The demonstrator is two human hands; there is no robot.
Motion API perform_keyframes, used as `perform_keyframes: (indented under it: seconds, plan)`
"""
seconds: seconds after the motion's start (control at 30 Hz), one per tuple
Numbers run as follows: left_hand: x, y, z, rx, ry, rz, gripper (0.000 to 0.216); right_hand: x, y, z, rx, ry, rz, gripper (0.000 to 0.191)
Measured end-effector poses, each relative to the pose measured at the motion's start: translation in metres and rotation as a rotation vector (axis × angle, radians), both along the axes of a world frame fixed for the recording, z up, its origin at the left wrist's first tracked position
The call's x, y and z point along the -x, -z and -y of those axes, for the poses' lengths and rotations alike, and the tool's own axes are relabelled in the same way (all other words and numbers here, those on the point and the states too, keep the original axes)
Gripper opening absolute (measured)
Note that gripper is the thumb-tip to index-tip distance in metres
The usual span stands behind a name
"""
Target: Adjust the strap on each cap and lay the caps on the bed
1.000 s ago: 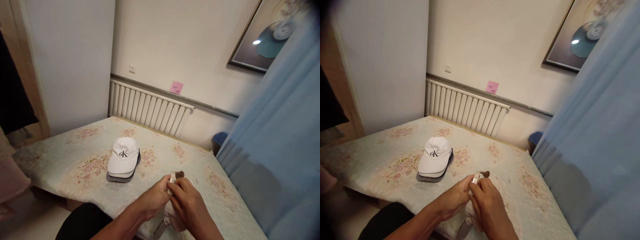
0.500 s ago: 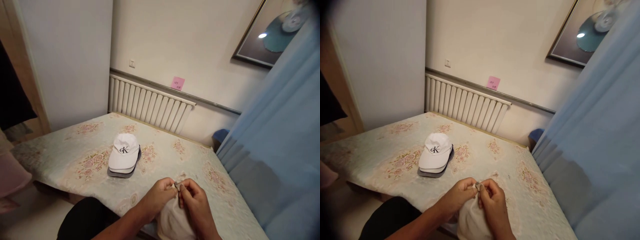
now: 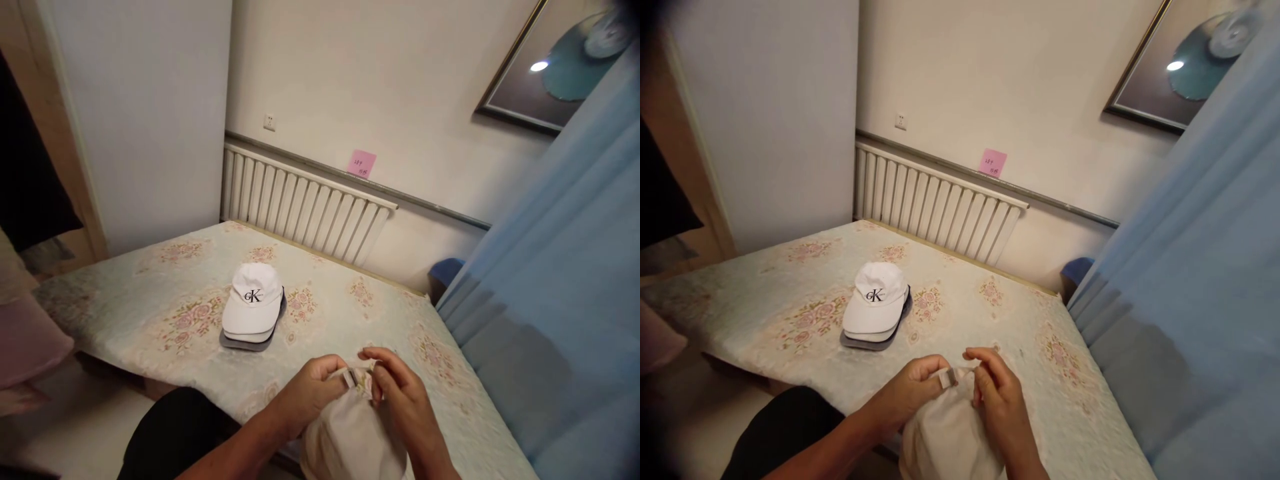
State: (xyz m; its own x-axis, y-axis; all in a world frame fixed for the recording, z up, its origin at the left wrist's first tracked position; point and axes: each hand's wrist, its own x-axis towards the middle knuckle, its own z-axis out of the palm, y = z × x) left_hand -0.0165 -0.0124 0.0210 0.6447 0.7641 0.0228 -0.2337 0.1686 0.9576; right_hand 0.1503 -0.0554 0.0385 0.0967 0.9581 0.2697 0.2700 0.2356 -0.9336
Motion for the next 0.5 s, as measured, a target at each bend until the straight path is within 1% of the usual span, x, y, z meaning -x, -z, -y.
perform_keyframes:
  seconds: [0.03,0.1,0.17,0.23,0.3,0.33,0.37,0.4,0.47,0.5]
  plan:
    - [0.001,-0.001,0.0,-0.012,-0.001,0.005,0.028,0.001,-0.003,0.0,-0.039,0.007,0.148,0.023]
    - [0.003,-0.001,-0.001,-0.051,-0.001,0.017,0.028,0.005,-0.007,0.0,-0.085,-0.049,0.358,0.024]
    - [0.006,-0.001,-0.002,-0.055,0.023,0.033,0.028,0.007,-0.006,-0.003,-0.094,-0.088,0.446,0.023]
    - [0.009,-0.001,-0.002,-0.021,0.062,0.046,0.029,0.001,0.002,-0.011,-0.055,-0.031,0.424,0.02]
    - [0.013,-0.002,-0.003,0.025,0.081,0.071,0.028,-0.013,0.018,-0.023,0.037,0.069,0.273,0.014]
    - [0.014,-0.003,-0.004,0.05,0.078,0.088,0.027,-0.022,0.029,-0.03,0.112,0.124,0.138,0.014]
    - [0.015,-0.004,-0.005,0.082,0.07,0.105,0.027,-0.031,0.04,-0.037,0.168,0.145,-0.004,0.018]
    - [0.015,-0.006,-0.006,0.121,0.061,0.124,0.026,-0.039,0.052,-0.041,0.192,0.185,-0.156,0.023]
    - [0.014,-0.009,-0.009,0.19,0.044,0.172,0.026,-0.048,0.073,-0.042,0.26,0.159,-0.392,0.036]
    - [0.014,-0.01,-0.01,0.211,0.035,0.201,0.026,-0.047,0.082,-0.036,0.296,0.135,-0.477,0.041]
